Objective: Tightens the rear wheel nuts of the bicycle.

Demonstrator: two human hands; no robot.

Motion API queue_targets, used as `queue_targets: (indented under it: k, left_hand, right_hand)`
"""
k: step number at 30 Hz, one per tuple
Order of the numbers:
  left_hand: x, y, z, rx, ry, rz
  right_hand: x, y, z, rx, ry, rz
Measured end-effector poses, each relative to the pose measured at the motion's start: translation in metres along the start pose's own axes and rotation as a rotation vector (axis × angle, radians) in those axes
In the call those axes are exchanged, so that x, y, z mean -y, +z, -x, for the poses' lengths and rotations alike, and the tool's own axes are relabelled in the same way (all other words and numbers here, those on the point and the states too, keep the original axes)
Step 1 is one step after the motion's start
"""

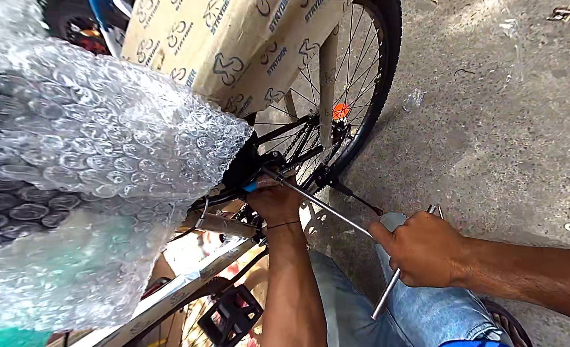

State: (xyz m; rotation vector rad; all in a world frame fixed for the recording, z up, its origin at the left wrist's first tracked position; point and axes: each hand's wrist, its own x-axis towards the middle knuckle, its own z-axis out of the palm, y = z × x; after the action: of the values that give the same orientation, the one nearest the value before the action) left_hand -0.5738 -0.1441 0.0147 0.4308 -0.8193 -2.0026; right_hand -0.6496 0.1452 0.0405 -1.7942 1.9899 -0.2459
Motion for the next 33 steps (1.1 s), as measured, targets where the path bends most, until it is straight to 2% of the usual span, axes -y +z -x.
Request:
queue_targets:
  k: [4,11,16,21,23,25,26,28,33]
  left_hand:
    - [0.000,-0.001,0.003,-0.025,-0.001,-0.014]
    - [-0.001,-0.001,0.006,0.004,0.001,-0.064]
    - [0.001,0.001,0.004,-0.024,0.010,-0.032]
    - [0.001,0.001,0.004,-0.045,-0.005,-0.094]
    - [0.002,0.003,0.005,-0.075,-0.016,-0.110]
    - [0.001,0.004,0.002,-0.085,-0.015,-0.099]
    - [0.002,0.005,0.005,-0.100,-0.012,-0.083]
    - [0.008,0.012,0.012,-0.115,-0.001,-0.052]
    - [0.003,0.018,0.022,-0.155,0.004,0.031]
  right_hand:
    - [-0.006,0.003,-0.002,0.019,-0.050,-0.059]
    - [-0.020,0.011,-0.007,0.065,-0.107,-0.312]
    - [-0.038,0.015,-0.010,0.036,-0.167,-0.432]
    - [-0.028,0.020,-0.015,0.074,-0.105,-0.492]
    - [-0.025,0.033,-0.010,-0.122,-0.097,-0.447]
    - [-0.018,0.054,-0.006,-0.502,-0.116,-0.323]
    - [-0.013,0.060,-0.003,-0.622,-0.108,-0.280]
    - [-0.004,0.065,0.001,-0.729,-0.048,-0.210]
    - [0.004,0.065,-0.003,-0.819,0.034,-0.115]
